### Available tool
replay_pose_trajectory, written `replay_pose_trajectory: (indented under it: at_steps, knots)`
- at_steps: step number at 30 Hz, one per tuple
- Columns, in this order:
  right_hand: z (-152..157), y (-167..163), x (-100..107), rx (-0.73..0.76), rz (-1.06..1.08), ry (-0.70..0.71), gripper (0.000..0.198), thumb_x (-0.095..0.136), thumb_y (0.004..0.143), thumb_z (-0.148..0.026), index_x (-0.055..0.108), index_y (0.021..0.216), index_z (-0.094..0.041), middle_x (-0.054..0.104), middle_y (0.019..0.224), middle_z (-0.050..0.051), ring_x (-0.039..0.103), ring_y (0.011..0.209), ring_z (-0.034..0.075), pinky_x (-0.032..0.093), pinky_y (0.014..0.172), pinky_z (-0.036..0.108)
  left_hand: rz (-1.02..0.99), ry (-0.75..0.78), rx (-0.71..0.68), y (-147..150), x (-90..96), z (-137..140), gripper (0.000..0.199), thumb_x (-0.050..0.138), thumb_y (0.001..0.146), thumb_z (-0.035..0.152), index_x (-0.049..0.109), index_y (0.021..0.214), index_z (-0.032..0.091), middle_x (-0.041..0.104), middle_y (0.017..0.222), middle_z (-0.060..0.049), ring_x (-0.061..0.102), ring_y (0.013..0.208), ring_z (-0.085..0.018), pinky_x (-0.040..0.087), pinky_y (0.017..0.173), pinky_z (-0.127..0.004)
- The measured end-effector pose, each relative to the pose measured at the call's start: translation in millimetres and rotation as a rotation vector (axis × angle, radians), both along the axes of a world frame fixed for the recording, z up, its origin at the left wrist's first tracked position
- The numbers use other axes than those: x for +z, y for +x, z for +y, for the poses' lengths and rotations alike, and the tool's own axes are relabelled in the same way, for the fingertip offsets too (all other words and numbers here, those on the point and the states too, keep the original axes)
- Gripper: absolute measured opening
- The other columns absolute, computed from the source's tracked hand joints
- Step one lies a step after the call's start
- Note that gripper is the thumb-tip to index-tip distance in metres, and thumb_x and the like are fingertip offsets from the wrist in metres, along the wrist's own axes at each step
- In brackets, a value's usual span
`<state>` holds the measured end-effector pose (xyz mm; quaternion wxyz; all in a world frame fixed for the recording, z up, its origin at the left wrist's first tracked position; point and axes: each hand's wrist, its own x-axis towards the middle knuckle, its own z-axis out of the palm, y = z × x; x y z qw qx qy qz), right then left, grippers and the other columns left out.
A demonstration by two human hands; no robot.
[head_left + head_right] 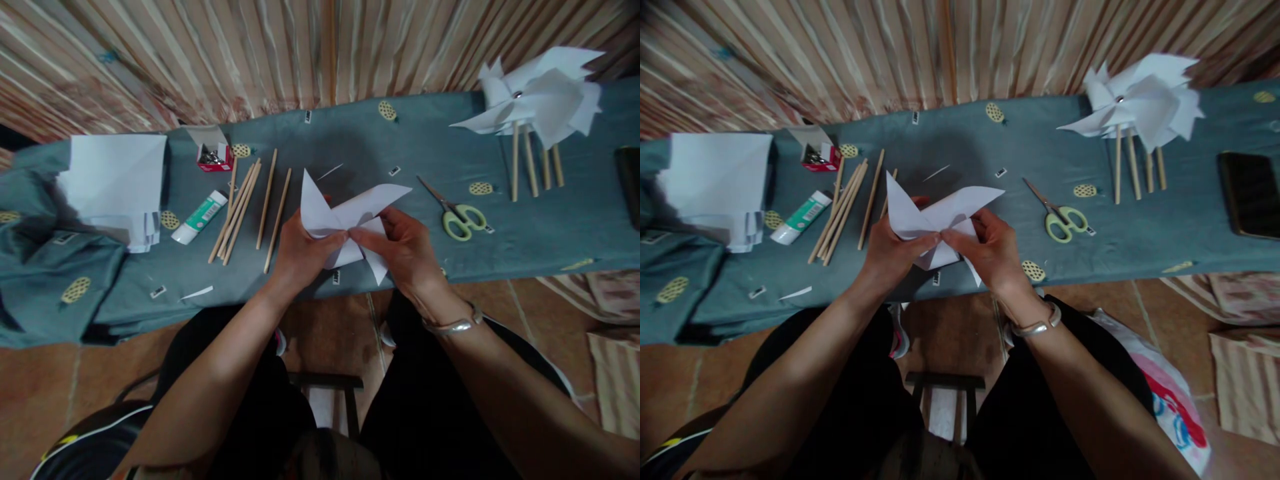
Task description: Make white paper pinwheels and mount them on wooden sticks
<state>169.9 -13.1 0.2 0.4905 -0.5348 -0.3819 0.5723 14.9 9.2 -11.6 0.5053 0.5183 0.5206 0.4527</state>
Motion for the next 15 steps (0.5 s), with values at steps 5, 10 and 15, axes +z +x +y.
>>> replay_pose_trajectory:
  at_steps: [5,10,15]
  knots:
    - [1.1,-0.5,-2.1,-0.003,0.015,0.008,0.037,0.085,0.063,-0.040,0.066,0.091,-0.023,0.073,0.084,0.000,0.067,0.072,0.018,0.056,0.069,0.035,0.012,-0.012,0.005,1.7,-0.2,-0.2,0.056,0.084,0.059,0.027,0.065,0.110,0.012,0.074,0.094,-0.008,0.070,0.085,-0.023,0.058,0.072,-0.034]
    - [0.0,-2.2,-2.4,-0.028,0.009,0.001,0.036,0.084,0.064,-0.039,0.066,0.092,-0.023,0.073,0.085,0.000,0.066,0.072,0.017,0.056,0.067,0.033,-0.034,-0.044,0.019,2.7,-2.5,-0.8,0.057,0.085,0.059,0.028,0.065,0.110,0.013,0.075,0.090,-0.005,0.070,0.082,-0.021,0.057,0.071,-0.031]
    - [0.5,-2.2,-1.8,-0.030,0.016,-0.003,0.035,0.086,0.062,-0.039,0.067,0.087,-0.023,0.072,0.079,-0.001,0.065,0.069,0.017,0.055,0.064,0.032,-0.069,-0.078,0.007,4.3,-4.0,-0.9,0.056,0.085,0.058,0.028,0.064,0.107,0.013,0.074,0.086,-0.004,0.070,0.080,-0.020,0.057,0.071,-0.031]
